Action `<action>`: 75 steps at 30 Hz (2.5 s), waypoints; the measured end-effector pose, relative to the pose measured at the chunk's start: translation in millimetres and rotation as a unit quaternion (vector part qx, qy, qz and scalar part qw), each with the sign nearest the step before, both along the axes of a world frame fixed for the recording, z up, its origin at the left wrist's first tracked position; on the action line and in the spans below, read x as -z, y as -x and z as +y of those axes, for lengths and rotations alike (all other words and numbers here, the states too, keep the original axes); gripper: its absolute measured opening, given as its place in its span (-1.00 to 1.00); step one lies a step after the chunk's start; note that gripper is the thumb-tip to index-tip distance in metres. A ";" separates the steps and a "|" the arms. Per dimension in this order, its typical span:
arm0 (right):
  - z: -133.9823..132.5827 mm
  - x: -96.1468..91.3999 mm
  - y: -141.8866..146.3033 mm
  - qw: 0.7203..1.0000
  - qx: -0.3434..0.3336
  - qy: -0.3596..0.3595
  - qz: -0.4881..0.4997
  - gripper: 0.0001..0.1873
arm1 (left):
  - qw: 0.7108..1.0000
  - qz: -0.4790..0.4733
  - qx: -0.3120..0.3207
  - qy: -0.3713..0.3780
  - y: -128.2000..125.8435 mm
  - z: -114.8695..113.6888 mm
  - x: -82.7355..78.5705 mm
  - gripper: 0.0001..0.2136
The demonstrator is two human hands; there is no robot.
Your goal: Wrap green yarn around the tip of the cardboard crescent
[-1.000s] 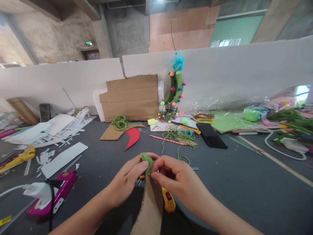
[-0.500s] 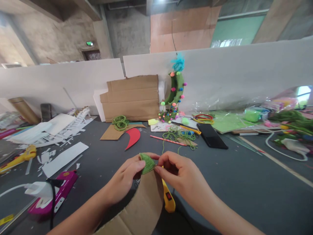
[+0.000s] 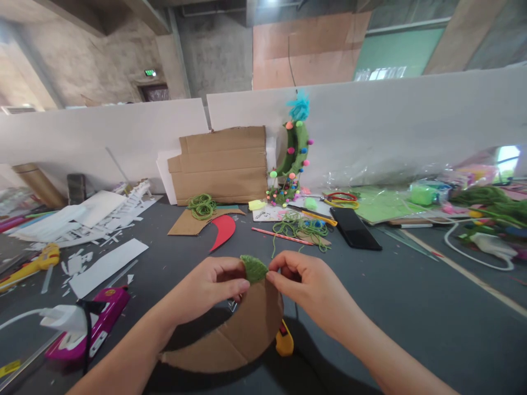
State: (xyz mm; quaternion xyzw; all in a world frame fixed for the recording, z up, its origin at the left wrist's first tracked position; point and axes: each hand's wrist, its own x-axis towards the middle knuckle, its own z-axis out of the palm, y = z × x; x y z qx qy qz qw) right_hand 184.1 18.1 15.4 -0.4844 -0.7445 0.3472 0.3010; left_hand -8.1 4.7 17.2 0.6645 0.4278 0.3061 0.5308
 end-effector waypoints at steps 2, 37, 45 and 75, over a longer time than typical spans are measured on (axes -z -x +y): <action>-0.6 1.8 1.3 1.000 0.001 -0.005 -0.004 -0.89 | 1.000 0.028 0.008 -0.003 1.5 -2.1 -3.5 -0.87; 25.8 18.6 -10.6 0.942 0.027 -0.139 -0.303 -0.71 | 0.947 0.117 -0.274 -0.120 33.0 23.6 2.7 -0.79; 2.7 32.7 1.5 0.936 -0.101 0.037 -0.335 -0.73 | 0.902 0.189 -0.347 -0.172 46.4 39.1 18.1 -0.81; 7.5 3.3 5.1 0.995 -0.026 0.035 0.089 -0.77 | 0.970 0.023 -0.224 -0.091 25.5 26.8 14.3 -0.86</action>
